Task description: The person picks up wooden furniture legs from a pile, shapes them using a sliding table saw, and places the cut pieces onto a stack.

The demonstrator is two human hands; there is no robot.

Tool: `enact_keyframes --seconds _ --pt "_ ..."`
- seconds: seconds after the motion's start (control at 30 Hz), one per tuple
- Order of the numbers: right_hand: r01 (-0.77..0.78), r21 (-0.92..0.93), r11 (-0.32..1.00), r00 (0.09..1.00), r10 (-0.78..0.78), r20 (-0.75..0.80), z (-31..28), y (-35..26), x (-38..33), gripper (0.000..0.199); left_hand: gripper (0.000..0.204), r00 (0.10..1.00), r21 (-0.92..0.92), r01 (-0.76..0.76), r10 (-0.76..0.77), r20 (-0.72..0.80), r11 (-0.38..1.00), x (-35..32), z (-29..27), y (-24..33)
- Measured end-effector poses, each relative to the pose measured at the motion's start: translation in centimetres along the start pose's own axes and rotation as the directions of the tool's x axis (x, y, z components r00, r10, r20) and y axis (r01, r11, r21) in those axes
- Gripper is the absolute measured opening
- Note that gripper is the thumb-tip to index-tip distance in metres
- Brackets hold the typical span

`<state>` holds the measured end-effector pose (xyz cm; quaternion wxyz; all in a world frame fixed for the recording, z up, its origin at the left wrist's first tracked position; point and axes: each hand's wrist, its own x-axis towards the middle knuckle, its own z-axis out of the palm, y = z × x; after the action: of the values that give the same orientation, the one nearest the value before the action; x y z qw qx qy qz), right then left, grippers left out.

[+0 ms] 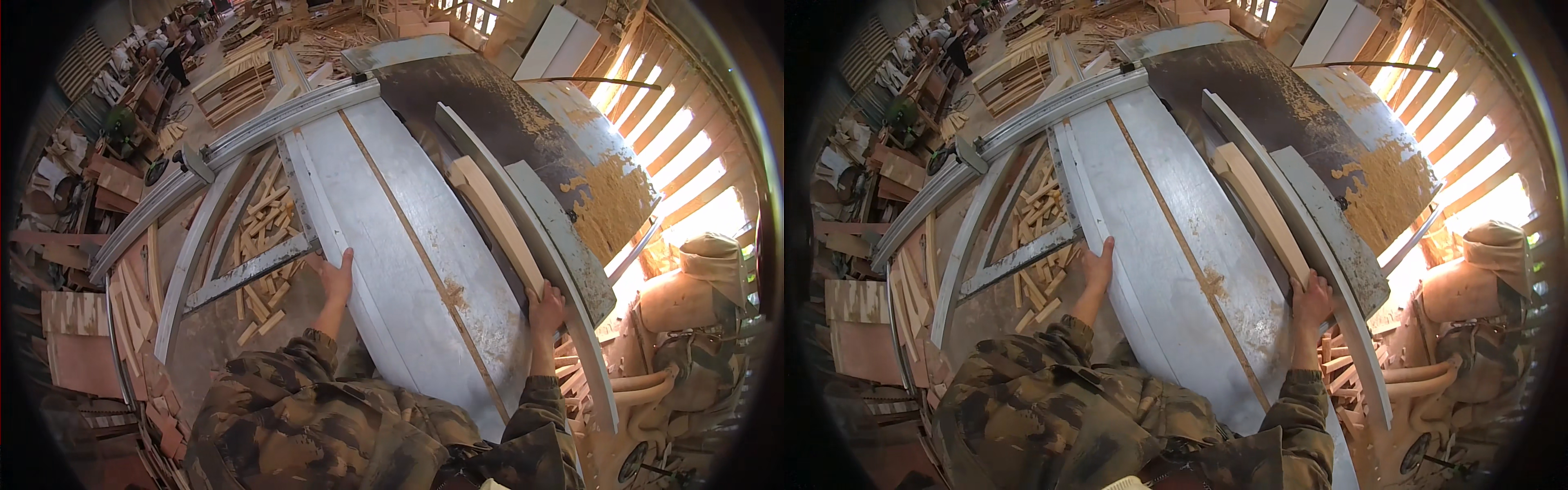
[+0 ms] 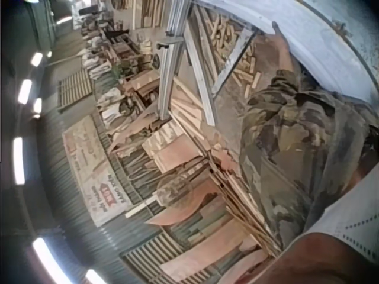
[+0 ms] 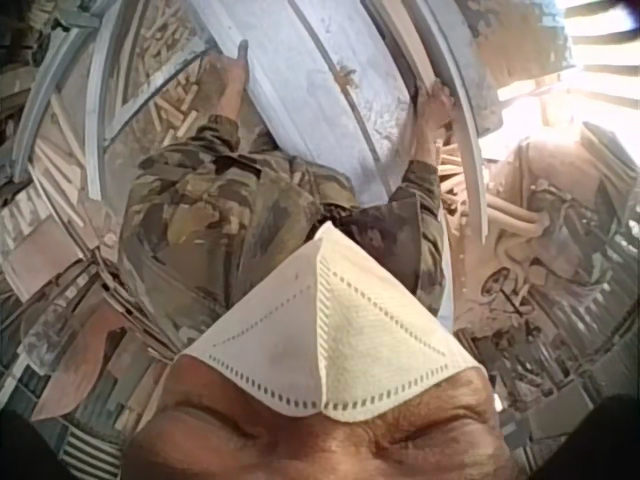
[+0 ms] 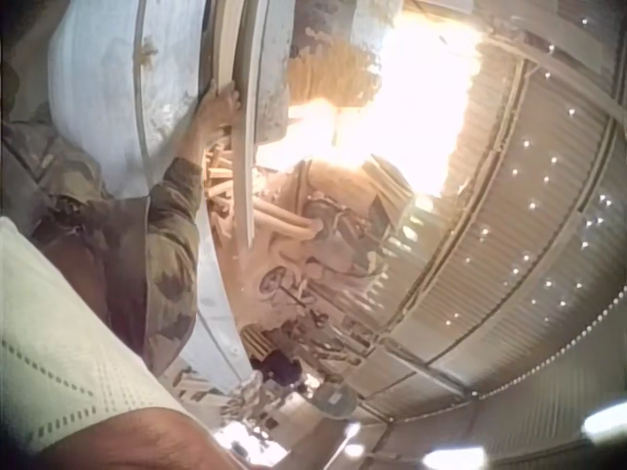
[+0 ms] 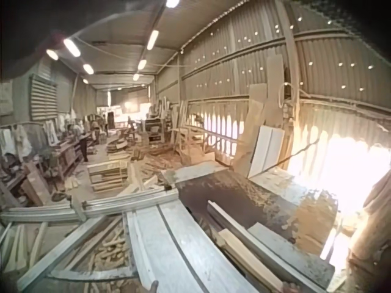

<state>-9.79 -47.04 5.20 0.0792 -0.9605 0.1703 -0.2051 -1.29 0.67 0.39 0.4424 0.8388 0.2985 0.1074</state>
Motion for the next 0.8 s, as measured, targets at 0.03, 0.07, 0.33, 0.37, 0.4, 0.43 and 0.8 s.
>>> enact_keyframes --seconds 0.03,0.07,0.33,0.37,0.4,0.43,0.8 --pt "-0.001 0.009 1.0 1.0 0.001 0.008 -0.7 0.9 -0.9 0.053 0.086 1.0 0.023 0.01 -0.009 -0.023 1.0 -0.1 0.0 -0.2" --pt "-0.002 0.017 1.0 1.0 0.001 0.016 -1.4 1.9 -1.8 0.053 0.086 0.999 0.047 0.021 -0.018 -0.045 0.999 -0.2 0.0 -0.4" --pt "-0.224 0.244 0.943 0.931 0.133 0.34 -13.1 9.0 -11.5 0.061 0.09 0.994 0.011 0.08 -0.08 0.073 0.997 0.0 0.5 -0.1" --pt "-0.325 0.227 0.918 0.845 0.175 0.505 -15.6 8.7 -12.7 0.062 0.091 0.992 0.061 0.104 -0.108 0.068 0.993 -0.2 0.1 -0.3" --pt "-0.362 0.206 0.909 0.831 0.214 0.514 -18.0 6.3 -13.8 0.062 0.091 0.989 0.085 0.095 -0.103 0.102 0.992 0.2 0.0 -0.7" --pt "-0.304 0.212 0.929 0.8 0.128 0.587 -19.0 3.2 -13.9 0.062 0.092 0.992 0.032 0.073 -0.075 0.102 0.997 1.0 -0.2 -1.0" --pt "-0.181 0.693 0.698 0.982 0.093 0.162 -14.4 -16.8 -24.9 0.056 0.06 0.361 -0.664 -0.24 0.7 0.616 0.708 -14.7 -7.1 13.3"
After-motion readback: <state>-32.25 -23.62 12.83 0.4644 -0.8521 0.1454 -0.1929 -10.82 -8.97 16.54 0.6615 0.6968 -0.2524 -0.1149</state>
